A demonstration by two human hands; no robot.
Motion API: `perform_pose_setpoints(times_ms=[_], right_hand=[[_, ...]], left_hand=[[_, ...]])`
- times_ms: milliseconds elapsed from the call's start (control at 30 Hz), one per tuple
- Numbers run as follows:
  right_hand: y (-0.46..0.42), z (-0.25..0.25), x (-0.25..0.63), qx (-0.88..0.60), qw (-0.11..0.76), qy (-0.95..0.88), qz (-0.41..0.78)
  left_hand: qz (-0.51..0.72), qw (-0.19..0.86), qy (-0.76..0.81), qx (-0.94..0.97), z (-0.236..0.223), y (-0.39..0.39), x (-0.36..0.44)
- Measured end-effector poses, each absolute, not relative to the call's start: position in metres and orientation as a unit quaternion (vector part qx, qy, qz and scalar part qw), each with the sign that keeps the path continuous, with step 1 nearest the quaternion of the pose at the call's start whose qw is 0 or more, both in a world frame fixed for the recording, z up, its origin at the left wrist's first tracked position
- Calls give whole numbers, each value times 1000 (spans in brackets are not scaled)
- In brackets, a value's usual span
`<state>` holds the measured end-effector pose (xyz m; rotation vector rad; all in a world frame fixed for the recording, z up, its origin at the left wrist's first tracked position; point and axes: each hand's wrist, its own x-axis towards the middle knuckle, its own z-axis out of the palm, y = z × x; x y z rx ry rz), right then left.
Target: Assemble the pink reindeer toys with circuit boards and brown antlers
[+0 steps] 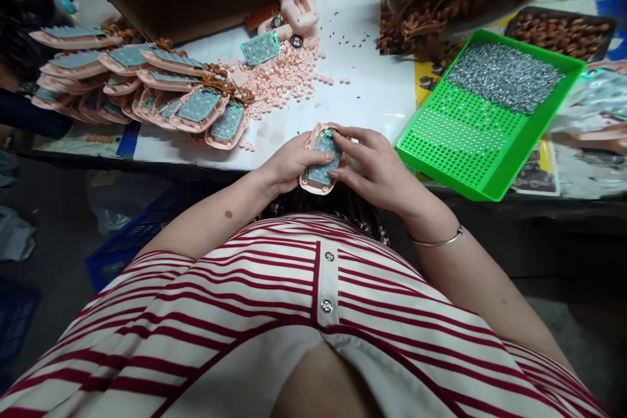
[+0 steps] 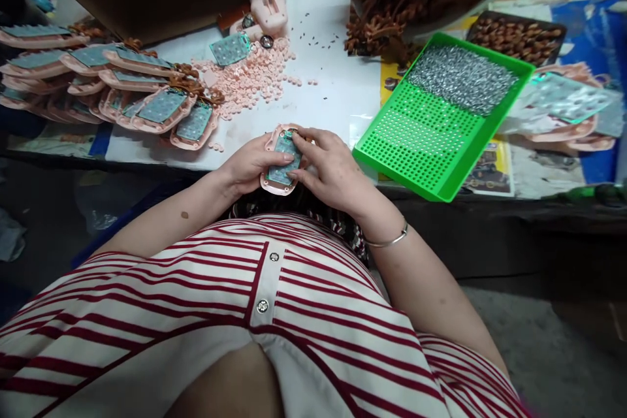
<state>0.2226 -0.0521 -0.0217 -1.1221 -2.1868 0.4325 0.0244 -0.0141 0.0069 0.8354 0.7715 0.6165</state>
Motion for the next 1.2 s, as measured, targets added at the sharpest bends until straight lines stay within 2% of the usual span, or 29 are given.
perform_pose_setpoints(times_ms=[1200], right_hand=[[-42, -46, 216, -409, 359, -824, 159]], left_hand=[[289, 771, 404, 399, 8, -10, 29]])
